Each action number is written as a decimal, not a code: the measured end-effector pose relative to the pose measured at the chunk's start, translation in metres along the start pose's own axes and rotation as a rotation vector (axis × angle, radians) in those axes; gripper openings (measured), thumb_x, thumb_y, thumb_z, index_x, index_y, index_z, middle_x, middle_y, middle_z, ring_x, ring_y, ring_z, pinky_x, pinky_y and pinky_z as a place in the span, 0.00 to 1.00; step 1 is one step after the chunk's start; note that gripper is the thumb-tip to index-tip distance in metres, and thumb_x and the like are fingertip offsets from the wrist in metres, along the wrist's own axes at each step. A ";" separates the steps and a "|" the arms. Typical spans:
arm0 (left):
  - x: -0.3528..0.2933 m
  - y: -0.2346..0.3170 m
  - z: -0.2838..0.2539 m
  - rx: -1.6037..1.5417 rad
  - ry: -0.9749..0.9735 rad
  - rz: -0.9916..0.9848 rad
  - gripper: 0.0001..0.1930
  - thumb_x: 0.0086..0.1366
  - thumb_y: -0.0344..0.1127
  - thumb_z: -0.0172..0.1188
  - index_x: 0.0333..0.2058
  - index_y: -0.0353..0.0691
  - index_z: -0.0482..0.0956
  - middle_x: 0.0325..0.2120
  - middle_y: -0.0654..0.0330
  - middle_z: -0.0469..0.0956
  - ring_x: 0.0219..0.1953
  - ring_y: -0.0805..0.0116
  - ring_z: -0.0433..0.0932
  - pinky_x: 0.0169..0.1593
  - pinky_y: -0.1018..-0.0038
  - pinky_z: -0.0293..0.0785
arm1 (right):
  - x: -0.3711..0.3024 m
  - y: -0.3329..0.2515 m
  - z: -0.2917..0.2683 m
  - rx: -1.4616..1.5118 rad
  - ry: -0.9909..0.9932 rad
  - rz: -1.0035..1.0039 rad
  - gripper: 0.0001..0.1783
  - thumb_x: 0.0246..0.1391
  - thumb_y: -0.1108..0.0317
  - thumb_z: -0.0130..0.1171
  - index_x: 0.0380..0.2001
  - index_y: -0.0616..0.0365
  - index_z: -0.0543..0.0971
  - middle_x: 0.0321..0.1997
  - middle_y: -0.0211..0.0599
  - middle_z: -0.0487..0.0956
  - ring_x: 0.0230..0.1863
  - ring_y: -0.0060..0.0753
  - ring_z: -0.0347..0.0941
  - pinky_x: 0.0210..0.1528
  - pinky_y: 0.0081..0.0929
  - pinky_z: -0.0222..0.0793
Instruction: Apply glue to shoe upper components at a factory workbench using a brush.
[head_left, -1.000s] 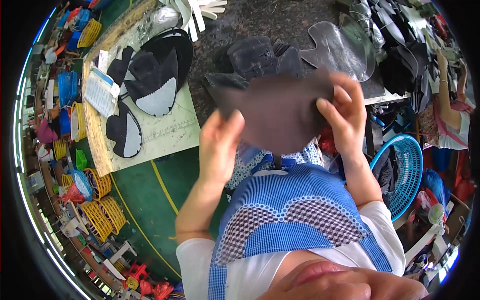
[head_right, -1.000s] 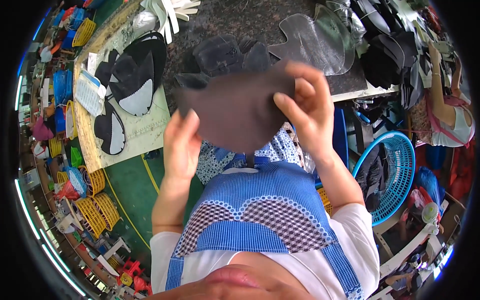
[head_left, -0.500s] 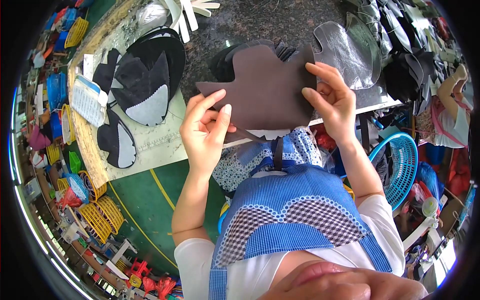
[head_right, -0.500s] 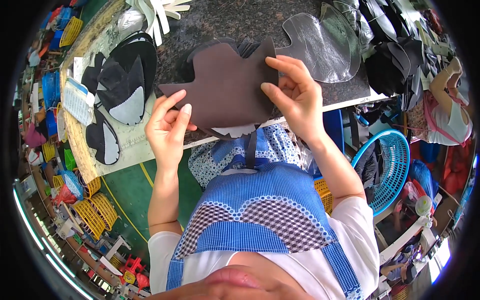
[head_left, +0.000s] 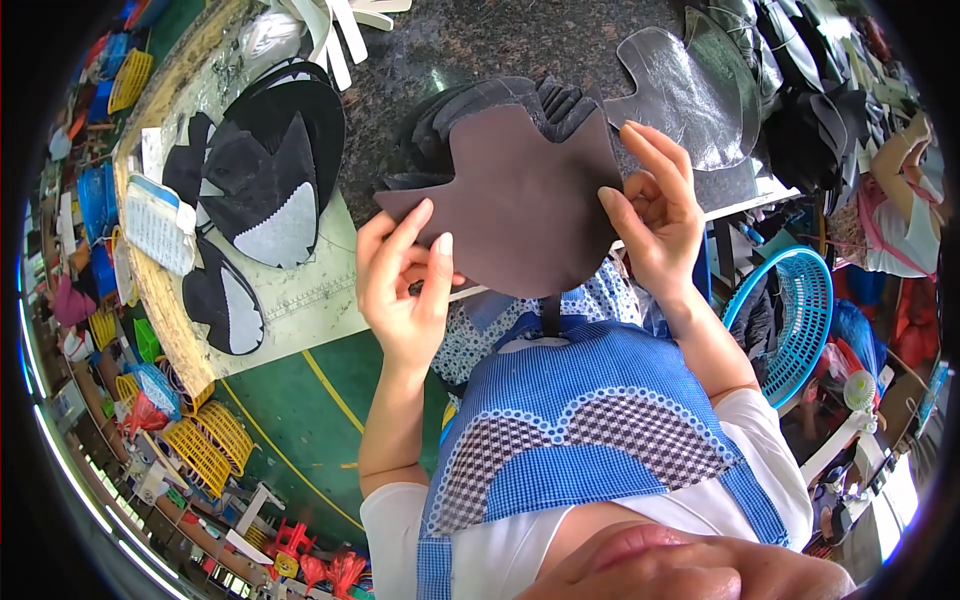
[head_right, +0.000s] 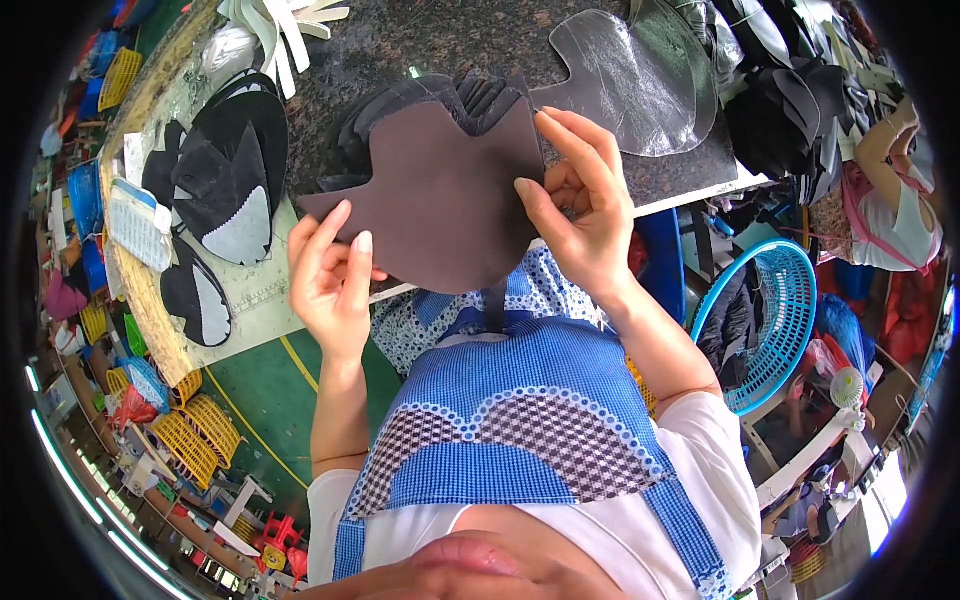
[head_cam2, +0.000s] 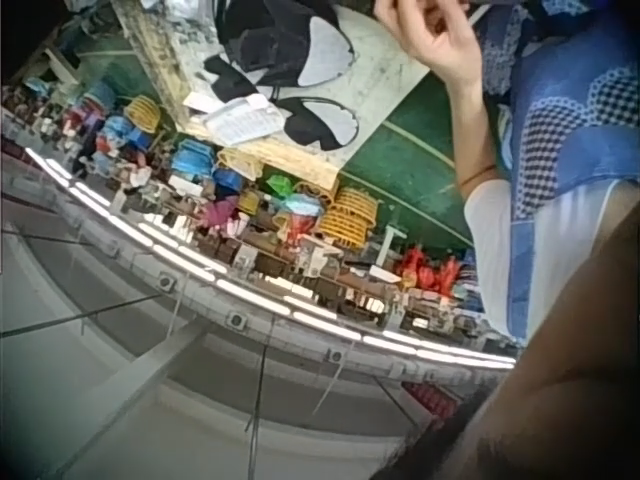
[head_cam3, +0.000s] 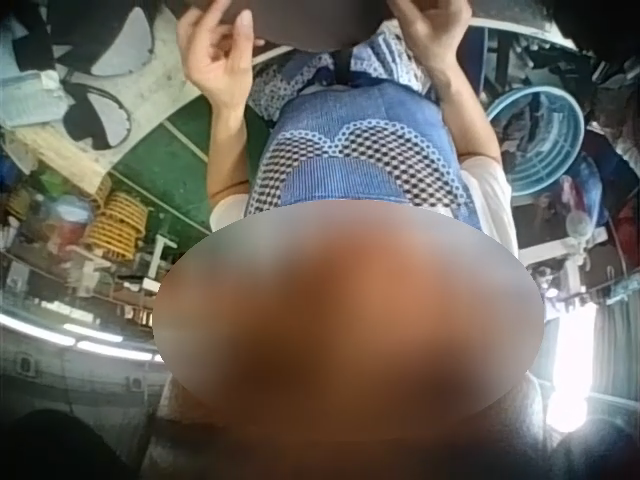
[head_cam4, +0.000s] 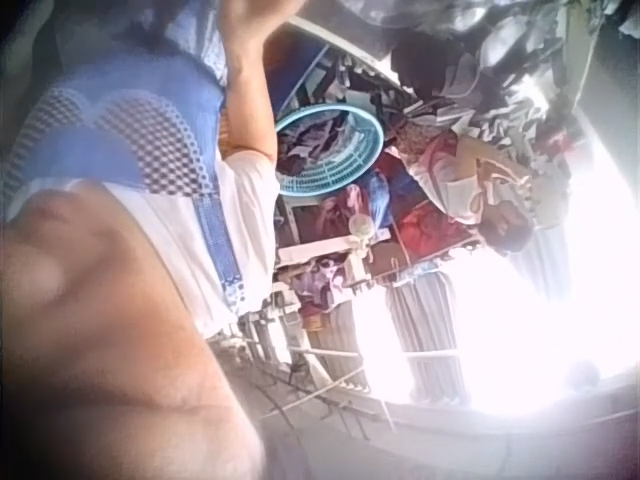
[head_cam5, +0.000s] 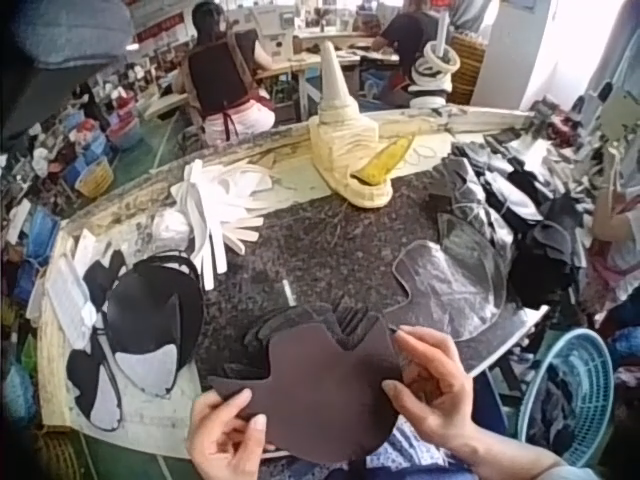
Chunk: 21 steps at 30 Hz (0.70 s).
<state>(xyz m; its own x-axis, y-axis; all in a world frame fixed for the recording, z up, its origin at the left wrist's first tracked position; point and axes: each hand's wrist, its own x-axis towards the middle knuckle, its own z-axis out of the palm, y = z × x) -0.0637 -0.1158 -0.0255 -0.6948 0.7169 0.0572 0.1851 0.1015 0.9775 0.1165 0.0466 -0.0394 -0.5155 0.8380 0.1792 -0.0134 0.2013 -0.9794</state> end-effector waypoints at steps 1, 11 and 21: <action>-0.001 0.004 -0.002 0.040 -0.008 0.103 0.16 0.64 0.19 0.60 0.51 0.27 0.77 0.51 0.54 0.70 0.27 0.77 0.79 0.29 0.82 0.79 | 0.001 -0.004 -0.002 -0.029 -0.017 -0.032 0.31 0.51 0.89 0.57 0.61 0.66 0.71 0.64 0.38 0.65 0.28 0.10 0.61 0.30 0.11 0.60; -0.002 0.081 -0.020 -0.195 -0.087 0.227 0.21 0.54 0.25 0.67 0.48 0.30 0.79 0.49 0.46 0.70 0.25 0.71 0.77 0.23 0.83 0.74 | -0.006 -0.043 -0.013 0.206 -0.109 0.101 0.29 0.53 0.81 0.62 0.59 0.66 0.69 0.58 0.42 0.70 0.32 0.16 0.72 0.32 0.12 0.72; -0.032 0.031 -0.062 -0.252 0.059 0.807 0.23 0.70 0.39 0.46 0.62 0.44 0.57 0.61 0.54 0.55 0.46 0.63 0.74 0.41 0.75 0.82 | -0.019 -0.041 0.056 1.218 -0.908 0.946 0.43 0.66 0.36 0.41 0.70 0.58 0.53 0.57 0.54 0.74 0.59 0.42 0.72 0.62 0.39 0.68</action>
<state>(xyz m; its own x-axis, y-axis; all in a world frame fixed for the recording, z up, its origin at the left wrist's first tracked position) -0.0793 -0.1783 0.0158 -0.4522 0.4656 0.7608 0.4846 -0.5878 0.6478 0.0794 -0.0060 -0.0074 -0.9794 -0.1635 -0.1182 0.1918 -0.9366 -0.2934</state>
